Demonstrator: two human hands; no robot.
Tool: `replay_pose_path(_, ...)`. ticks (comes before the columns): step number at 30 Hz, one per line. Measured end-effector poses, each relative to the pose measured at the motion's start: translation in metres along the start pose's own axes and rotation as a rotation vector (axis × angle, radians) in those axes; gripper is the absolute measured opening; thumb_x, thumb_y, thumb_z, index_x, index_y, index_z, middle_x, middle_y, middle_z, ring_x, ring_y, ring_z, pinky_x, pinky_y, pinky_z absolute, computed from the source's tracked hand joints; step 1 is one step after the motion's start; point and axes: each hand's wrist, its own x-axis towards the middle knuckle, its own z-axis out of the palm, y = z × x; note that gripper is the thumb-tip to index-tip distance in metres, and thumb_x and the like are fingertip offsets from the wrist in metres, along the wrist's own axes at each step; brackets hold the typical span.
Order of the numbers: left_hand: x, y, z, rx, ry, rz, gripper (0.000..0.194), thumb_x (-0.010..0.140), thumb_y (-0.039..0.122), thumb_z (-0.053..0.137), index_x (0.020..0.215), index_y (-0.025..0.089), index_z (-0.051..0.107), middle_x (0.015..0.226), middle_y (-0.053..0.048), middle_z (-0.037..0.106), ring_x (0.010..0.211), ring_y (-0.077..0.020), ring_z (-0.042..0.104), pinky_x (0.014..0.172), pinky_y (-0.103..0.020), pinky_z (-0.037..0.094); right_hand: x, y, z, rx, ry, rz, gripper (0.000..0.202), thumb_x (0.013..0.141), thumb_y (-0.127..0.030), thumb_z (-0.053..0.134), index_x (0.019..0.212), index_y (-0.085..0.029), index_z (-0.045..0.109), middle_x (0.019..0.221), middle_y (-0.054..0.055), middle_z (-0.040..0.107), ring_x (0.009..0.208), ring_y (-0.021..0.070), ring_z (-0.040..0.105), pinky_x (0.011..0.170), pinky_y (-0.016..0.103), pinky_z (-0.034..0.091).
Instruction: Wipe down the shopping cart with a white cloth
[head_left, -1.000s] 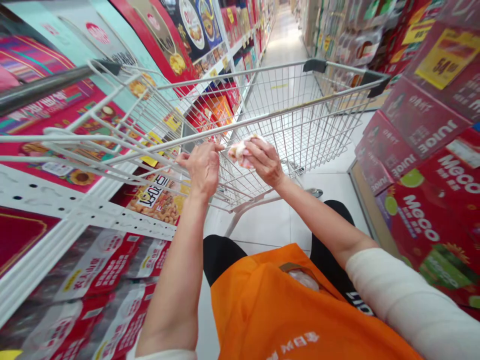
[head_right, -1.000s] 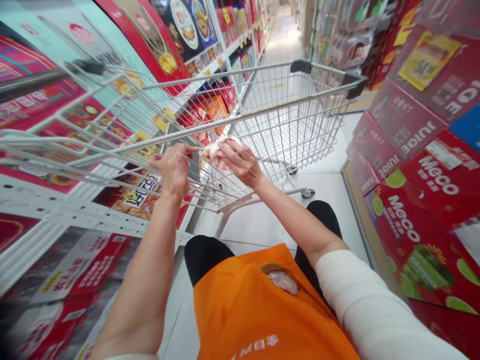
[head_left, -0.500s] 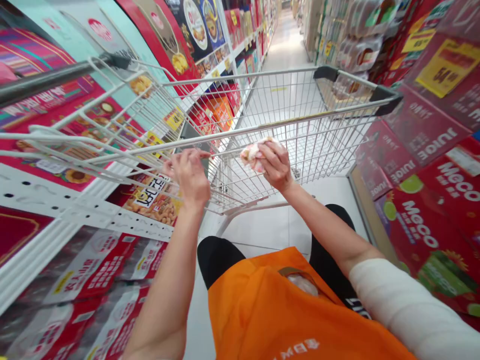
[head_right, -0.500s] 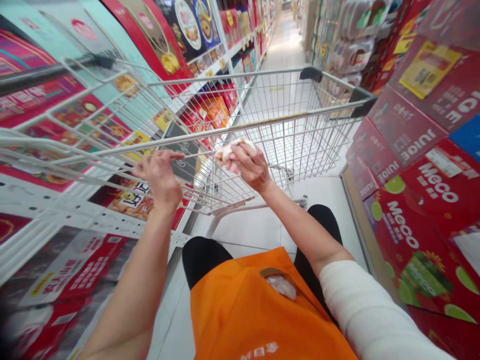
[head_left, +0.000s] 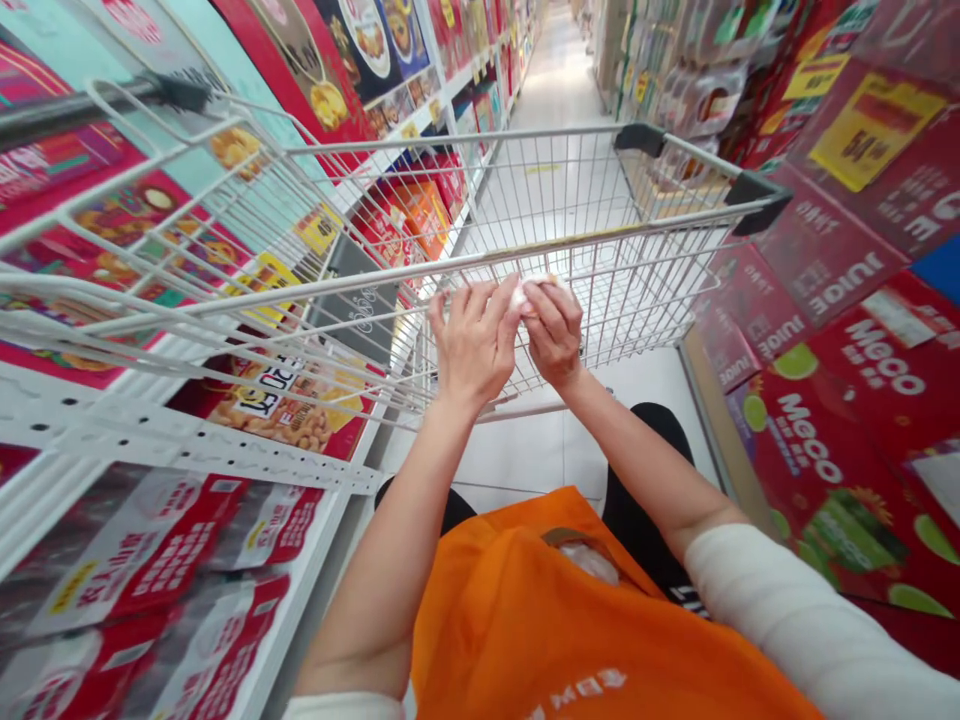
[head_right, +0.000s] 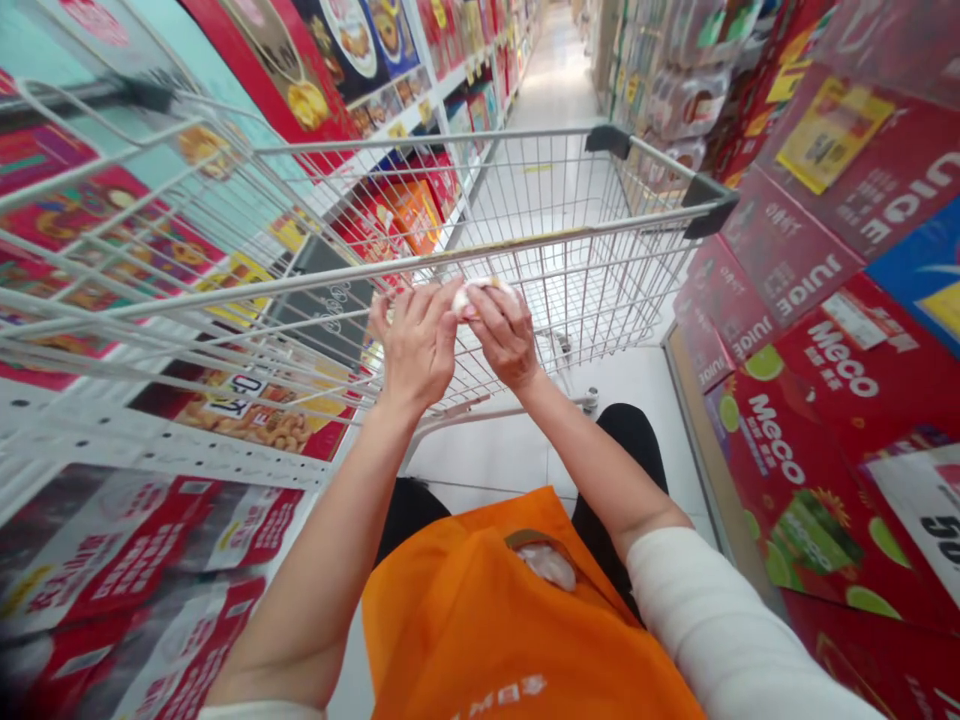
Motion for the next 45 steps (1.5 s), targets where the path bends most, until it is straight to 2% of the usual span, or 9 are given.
replay_pose_path(6,0.01,0.002,0.005,-0.024,-0.016,-0.084,0.065,0.103,0.048,0.006,0.122,0.028,0.066,0.11,-0.006,0.068,0.112,-0.0239,0.054,0.111,-0.048,0.021,-0.027,0.022,-0.024,0.032,-0.16,-0.155,0.023,0.103,-0.027,0.045,0.103,-0.025,0.068,0.123,0.003,0.074,0.127,0.0148,0.062,0.115,0.041,0.049)
replay_pose_path(11,0.016,0.01,0.007,-0.034,0.005,-0.156,0.067,0.103,0.05,0.006,0.116,0.026,0.068,0.115,-0.007,0.065,0.116,-0.0241,0.051,0.114,-0.05,0.019,0.011,0.033,-0.031,0.027,-0.133,-0.014,0.026,0.104,-0.033,0.041,0.114,-0.029,0.065,0.135,0.0,0.067,0.139,0.015,0.052,0.124,0.046,0.038)
replay_pose_path(19,0.009,0.035,0.02,-0.096,0.21,-0.28,0.055,0.101,0.051,0.024,0.126,0.022,0.063,0.137,-0.015,0.05,0.136,-0.0294,0.037,0.12,-0.054,0.013,-0.019,0.04,-0.045,0.042,-0.194,-0.082,0.03,0.104,-0.031,0.04,0.107,-0.023,0.069,0.123,0.003,0.074,0.126,0.0163,0.063,0.109,0.039,0.054)
replay_pose_path(23,0.011,0.05,0.029,-0.117,0.313,-0.227,0.051,0.1,0.049,0.032,0.128,0.019,0.063,0.132,-0.016,0.05,0.134,-0.0296,0.037,0.119,-0.05,0.02,-0.002,0.062,-0.059,-0.005,-0.146,-0.012,0.028,0.104,-0.034,0.041,0.113,-0.027,0.067,0.13,0.002,0.07,0.132,0.0162,0.058,0.117,0.043,0.048)
replay_pose_path(28,0.028,0.069,0.043,-0.117,0.141,-0.044,0.047,0.101,0.044,0.033,0.134,0.027,0.062,0.143,-0.01,0.052,0.136,-0.0289,0.036,0.121,-0.051,0.018,0.004,0.084,-0.063,-0.112,0.027,0.143,0.033,0.105,-0.035,0.037,0.109,-0.026,0.068,0.126,0.004,0.071,0.133,0.0179,0.057,0.119,0.045,0.045)
replay_pose_path(32,0.033,0.076,0.059,-0.069,0.08,-0.061,0.047,0.101,0.043,0.035,0.139,0.03,0.059,0.146,-0.01,0.052,0.14,-0.0325,0.034,0.12,-0.058,0.014,-0.029,0.086,-0.066,-0.077,-0.065,0.127,0.03,0.103,-0.031,0.041,0.102,-0.025,0.07,0.117,0.006,0.074,0.123,0.0177,0.064,0.113,0.04,0.052)
replay_pose_path(35,0.033,0.079,0.067,-0.015,0.035,-0.082,0.047,0.101,0.044,0.036,0.142,0.033,0.056,0.142,-0.01,0.055,0.141,-0.0338,0.035,0.121,-0.062,0.009,-0.027,0.091,-0.076,-0.084,-0.123,0.11,0.031,0.104,-0.032,0.039,0.105,-0.024,0.07,0.122,0.007,0.072,0.126,0.0173,0.061,0.114,0.04,0.05)
replay_pose_path(40,0.038,0.091,0.072,0.001,0.053,-0.151,0.046,0.1,0.046,0.037,0.137,0.032,0.061,0.14,-0.012,0.054,0.142,-0.0364,0.033,0.119,-0.067,0.006,0.007,0.108,-0.083,-0.179,0.012,0.194,0.038,0.105,-0.036,0.032,0.111,-0.026,0.068,0.128,0.005,0.069,0.135,0.0189,0.054,0.119,0.047,0.044)
replay_pose_path(45,0.043,0.098,0.077,-0.043,0.095,-0.197,0.044,0.099,0.045,0.041,0.132,0.029,0.064,0.147,-0.015,0.045,0.144,-0.0385,0.028,0.118,-0.071,0.006,-0.018,0.112,-0.084,-0.133,-0.046,0.149,0.035,0.104,-0.032,0.035,0.104,-0.026,0.069,0.119,0.005,0.072,0.123,0.0186,0.063,0.111,0.042,0.054)
